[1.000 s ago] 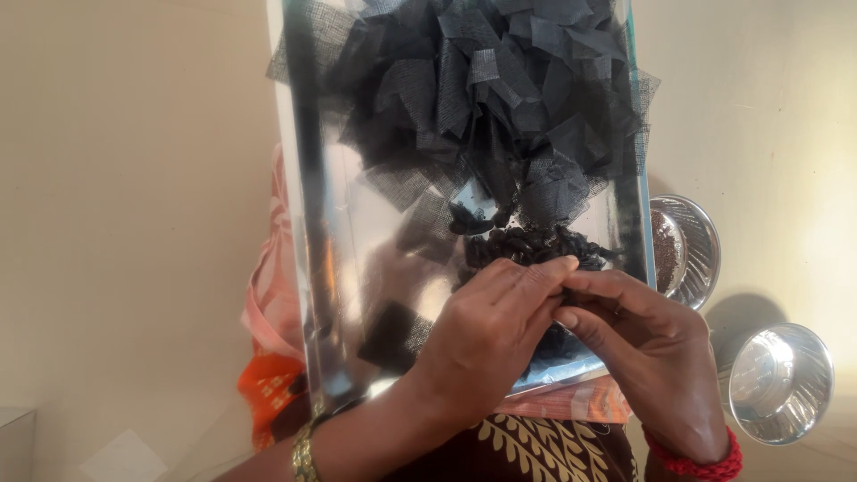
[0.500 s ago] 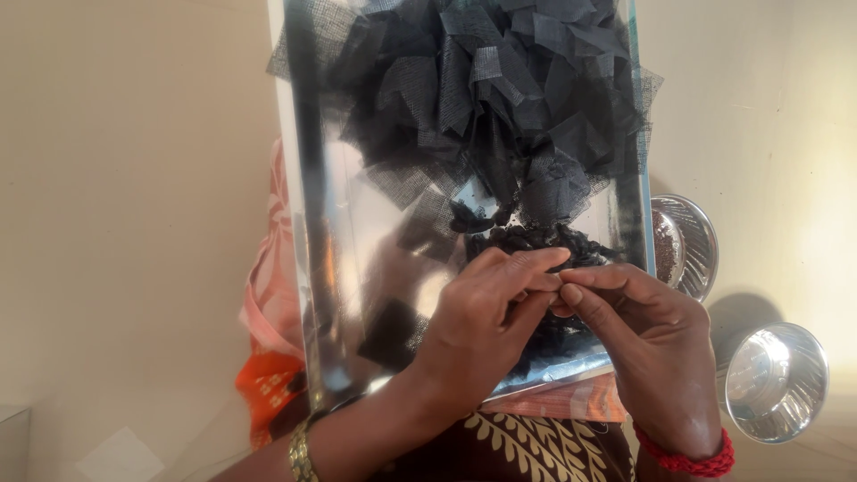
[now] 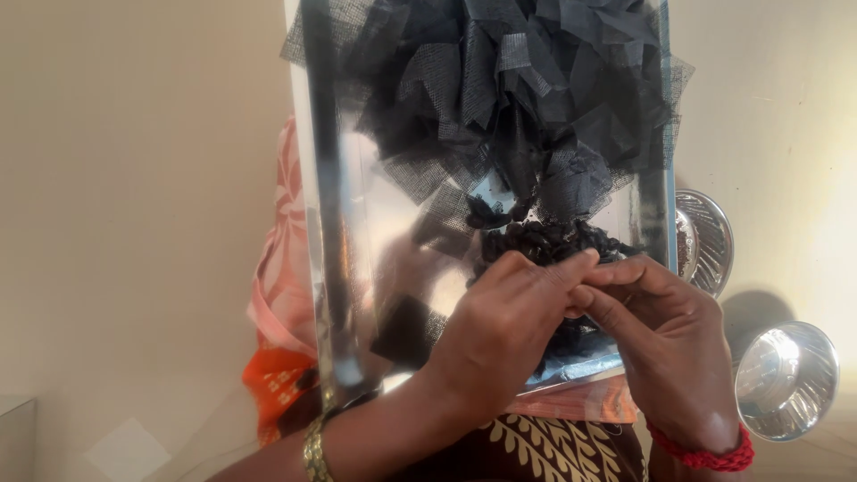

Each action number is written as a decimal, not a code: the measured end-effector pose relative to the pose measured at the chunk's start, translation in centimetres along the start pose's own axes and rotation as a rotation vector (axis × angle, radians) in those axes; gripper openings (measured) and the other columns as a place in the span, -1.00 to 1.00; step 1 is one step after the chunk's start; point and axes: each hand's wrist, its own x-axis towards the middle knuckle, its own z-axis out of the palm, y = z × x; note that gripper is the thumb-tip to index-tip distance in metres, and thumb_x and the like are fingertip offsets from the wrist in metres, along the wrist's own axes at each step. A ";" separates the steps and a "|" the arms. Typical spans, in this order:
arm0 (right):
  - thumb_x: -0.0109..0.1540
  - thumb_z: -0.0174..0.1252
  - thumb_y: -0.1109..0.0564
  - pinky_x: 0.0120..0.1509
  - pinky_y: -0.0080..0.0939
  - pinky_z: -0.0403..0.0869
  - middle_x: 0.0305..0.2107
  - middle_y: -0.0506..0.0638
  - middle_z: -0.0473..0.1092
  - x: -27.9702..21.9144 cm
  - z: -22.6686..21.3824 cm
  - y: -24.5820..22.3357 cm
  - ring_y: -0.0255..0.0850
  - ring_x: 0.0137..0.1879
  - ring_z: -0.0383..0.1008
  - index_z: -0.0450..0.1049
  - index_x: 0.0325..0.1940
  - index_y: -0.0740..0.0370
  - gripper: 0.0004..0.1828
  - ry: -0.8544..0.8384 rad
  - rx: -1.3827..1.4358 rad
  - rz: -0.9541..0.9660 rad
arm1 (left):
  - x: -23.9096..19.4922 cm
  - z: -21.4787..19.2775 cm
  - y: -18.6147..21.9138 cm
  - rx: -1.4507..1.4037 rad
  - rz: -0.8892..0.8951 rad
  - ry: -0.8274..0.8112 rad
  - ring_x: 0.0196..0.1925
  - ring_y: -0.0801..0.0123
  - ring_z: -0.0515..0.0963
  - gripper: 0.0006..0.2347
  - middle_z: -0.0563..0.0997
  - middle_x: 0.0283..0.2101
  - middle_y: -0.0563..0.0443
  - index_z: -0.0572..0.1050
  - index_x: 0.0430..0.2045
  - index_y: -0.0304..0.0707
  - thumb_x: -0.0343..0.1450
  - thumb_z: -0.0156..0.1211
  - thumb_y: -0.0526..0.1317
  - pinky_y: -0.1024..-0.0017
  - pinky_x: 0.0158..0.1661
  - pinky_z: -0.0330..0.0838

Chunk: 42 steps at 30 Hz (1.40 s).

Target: Sorting and handling small black mesh squares on a tray.

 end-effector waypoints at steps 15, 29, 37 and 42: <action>0.25 0.14 0.46 0.10 -0.23 0.61 -0.15 0.17 0.55 -0.1 0.0 -1.0 -0.16 -0.05 0.61 0.53 -0.05 0.45 -0.80 -0.011 -0.130 -0.081 | 0.3 -0.1 -1.1 -0.734 -0.569 0.035 -0.01 0.46 0.69 -0.76 0.70 -0.05 -0.05 0.56 0.03 -0.46 0.48 0.23 -0.38 0.53 0.05 0.61; 0.23 0.17 0.43 -0.01 -0.30 0.61 -0.13 0.09 0.51 -0.8 0.8 -2.6 -0.25 -0.07 0.59 0.55 -0.12 0.43 -0.84 -0.074 -0.494 -0.269 | 0.6 0.1 -1.3 -0.904 -0.766 -0.028 -0.16 0.50 0.67 -0.82 0.70 -0.19 -0.06 0.58 -0.13 -0.49 0.42 0.25 -0.38 0.55 -0.07 0.58; 0.17 0.23 0.36 -0.11 -0.30 0.65 -0.16 0.01 0.57 -1.1 0.4 -3.5 -0.26 -0.08 0.65 0.61 0.01 0.25 -0.67 -0.154 -0.696 -0.313 | 0.4 0.4 -1.9 -0.909 -0.761 -0.078 -0.21 0.52 0.62 -0.83 0.64 -0.24 0.01 0.53 -0.19 -0.43 0.38 0.23 -0.37 0.57 -0.13 0.54; 0.02 0.41 0.20 0.03 -0.23 0.57 -0.02 0.07 0.51 -1.4 0.3 -3.8 -0.13 0.07 0.59 0.57 0.05 0.25 -0.50 -0.221 -0.861 -0.632 | 0.4 0.5 -2.4 -1.031 -0.749 -0.060 -0.19 0.52 0.59 -0.80 0.61 -0.23 0.00 0.52 -0.16 -0.43 0.36 0.25 -0.38 0.56 -0.11 0.52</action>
